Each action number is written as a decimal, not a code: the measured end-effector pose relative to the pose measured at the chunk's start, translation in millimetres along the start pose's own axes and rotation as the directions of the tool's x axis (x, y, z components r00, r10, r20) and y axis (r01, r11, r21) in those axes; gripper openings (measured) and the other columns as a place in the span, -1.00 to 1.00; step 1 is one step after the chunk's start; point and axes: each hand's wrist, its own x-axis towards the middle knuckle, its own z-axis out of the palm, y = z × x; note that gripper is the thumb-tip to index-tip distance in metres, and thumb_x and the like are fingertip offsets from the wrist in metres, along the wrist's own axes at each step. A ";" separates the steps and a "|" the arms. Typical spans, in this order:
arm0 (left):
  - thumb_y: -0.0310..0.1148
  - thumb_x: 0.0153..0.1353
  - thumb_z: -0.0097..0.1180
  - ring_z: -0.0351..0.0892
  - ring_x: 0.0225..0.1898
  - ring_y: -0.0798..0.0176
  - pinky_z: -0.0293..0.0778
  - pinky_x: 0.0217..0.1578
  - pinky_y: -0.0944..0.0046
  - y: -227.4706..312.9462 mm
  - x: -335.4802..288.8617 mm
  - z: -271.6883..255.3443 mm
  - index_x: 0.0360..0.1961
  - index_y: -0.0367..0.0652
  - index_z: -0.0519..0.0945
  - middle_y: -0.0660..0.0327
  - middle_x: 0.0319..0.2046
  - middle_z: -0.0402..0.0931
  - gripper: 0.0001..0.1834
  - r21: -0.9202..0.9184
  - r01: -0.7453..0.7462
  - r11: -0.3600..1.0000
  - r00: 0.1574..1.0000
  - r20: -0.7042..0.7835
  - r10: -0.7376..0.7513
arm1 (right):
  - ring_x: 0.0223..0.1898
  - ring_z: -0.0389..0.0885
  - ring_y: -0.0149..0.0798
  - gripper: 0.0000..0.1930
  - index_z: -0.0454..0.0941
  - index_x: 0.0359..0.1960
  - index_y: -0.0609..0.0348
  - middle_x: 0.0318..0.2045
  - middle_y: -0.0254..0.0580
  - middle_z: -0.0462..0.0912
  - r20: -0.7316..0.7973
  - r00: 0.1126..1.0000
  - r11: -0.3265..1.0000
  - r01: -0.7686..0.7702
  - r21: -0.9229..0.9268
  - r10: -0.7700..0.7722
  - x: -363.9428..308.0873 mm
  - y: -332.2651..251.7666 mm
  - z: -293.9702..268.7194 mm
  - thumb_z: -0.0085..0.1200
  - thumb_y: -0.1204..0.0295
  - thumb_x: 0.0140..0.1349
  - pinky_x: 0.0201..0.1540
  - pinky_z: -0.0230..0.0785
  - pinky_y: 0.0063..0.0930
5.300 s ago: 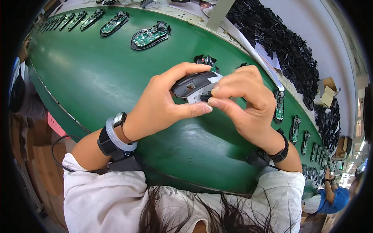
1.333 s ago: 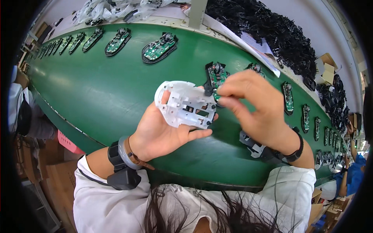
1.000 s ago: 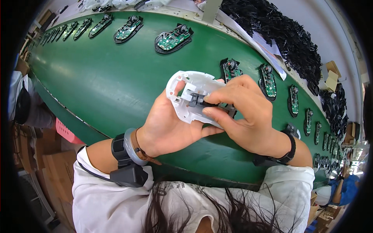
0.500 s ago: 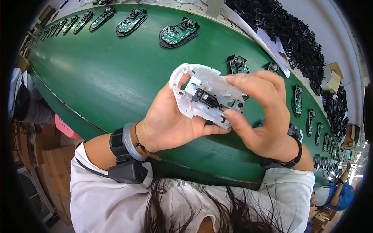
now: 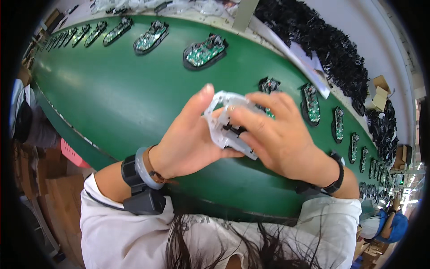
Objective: The person assembles electronic devices by hand on a green workbench. They pick up white plastic casings and black internal components, insert the components into the casings, and place the finished units on the table. The process is repeated continuously throughout the clip.
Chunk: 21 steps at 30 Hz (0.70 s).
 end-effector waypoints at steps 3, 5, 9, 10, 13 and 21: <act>-0.30 0.25 -0.02 0.45 -0.03 0.34 0.37 0.03 0.28 1.7 -4.6 0.7 0.06 -0.19 0.41 0.26 -0.04 0.44 -0.63 0.428 -0.118 0.896 0.985 -0.061 0.159 | -0.06 0.42 -0.07 -0.41 0.33 0.11 0.11 -0.14 -0.27 0.52 0.048 0.997 0.995 0.071 -0.067 -0.068 -4.0 5.8 5.1 0.13 0.42 -0.06 -0.16 0.24 -0.22; -0.60 0.11 -0.01 0.44 -0.05 0.40 0.39 0.00 0.36 1.2 -3.4 -4.9 0.08 -0.25 0.38 0.25 -0.06 0.45 -0.55 0.606 -0.083 0.791 0.979 -0.099 0.178 | -0.09 0.41 -0.08 -0.43 0.32 0.12 0.16 -0.17 -0.25 0.50 0.073 0.989 0.985 0.133 -0.111 -0.125 -4.3 2.9 7.0 0.09 0.42 -0.02 -0.20 0.25 -0.27; -0.56 0.18 0.02 0.49 -0.12 0.40 0.47 -0.10 0.38 4.7 1.0 -7.7 0.07 -0.26 0.40 0.25 -0.10 0.49 -0.61 0.657 -0.087 0.749 0.975 -0.097 0.198 | -0.13 0.43 -0.03 -0.46 0.38 0.08 0.15 -0.13 -0.23 0.53 0.052 0.988 0.986 0.148 -0.081 -0.144 0.2 -2.0 8.1 0.13 0.47 -0.05 -0.24 0.30 -0.26; -0.54 0.19 0.04 0.51 -0.15 0.39 0.49 -0.12 0.38 4.4 0.3 -7.7 0.05 -0.26 0.43 0.24 -0.13 0.51 -0.64 0.690 -0.085 0.719 0.975 -0.090 0.202 | -0.13 0.43 -0.07 -0.44 0.36 0.09 0.17 -0.12 -0.24 0.53 0.030 0.986 0.980 0.166 -0.113 -0.163 -1.0 -3.4 10.7 0.13 0.45 -0.04 -0.26 0.28 -0.30; -0.55 0.19 0.05 0.52 -0.15 0.39 0.50 -0.12 0.37 7.0 -1.9 -5.2 0.04 -0.28 0.44 0.22 -0.14 0.51 -0.64 0.669 -0.086 0.739 0.980 -0.079 0.185 | -0.13 0.44 -0.13 -0.44 0.35 0.09 0.18 -0.11 -0.25 0.53 0.076 0.988 0.975 0.147 -0.169 -0.136 0.5 -8.8 4.5 0.13 0.42 -0.02 -0.27 0.26 -0.32; -0.58 0.18 0.01 0.52 -0.15 0.39 0.50 -0.11 0.37 6.3 -11.5 1.7 0.03 -0.30 0.45 0.21 -0.15 0.52 -0.65 0.636 -0.106 0.764 0.974 -0.089 0.209 | -0.16 0.41 -0.22 -0.55 0.37 0.01 0.21 -0.26 -0.31 0.46 0.088 0.981 0.907 0.192 -0.375 -0.171 0.1 -18.1 3.3 0.04 0.29 0.08 -0.22 0.21 -0.35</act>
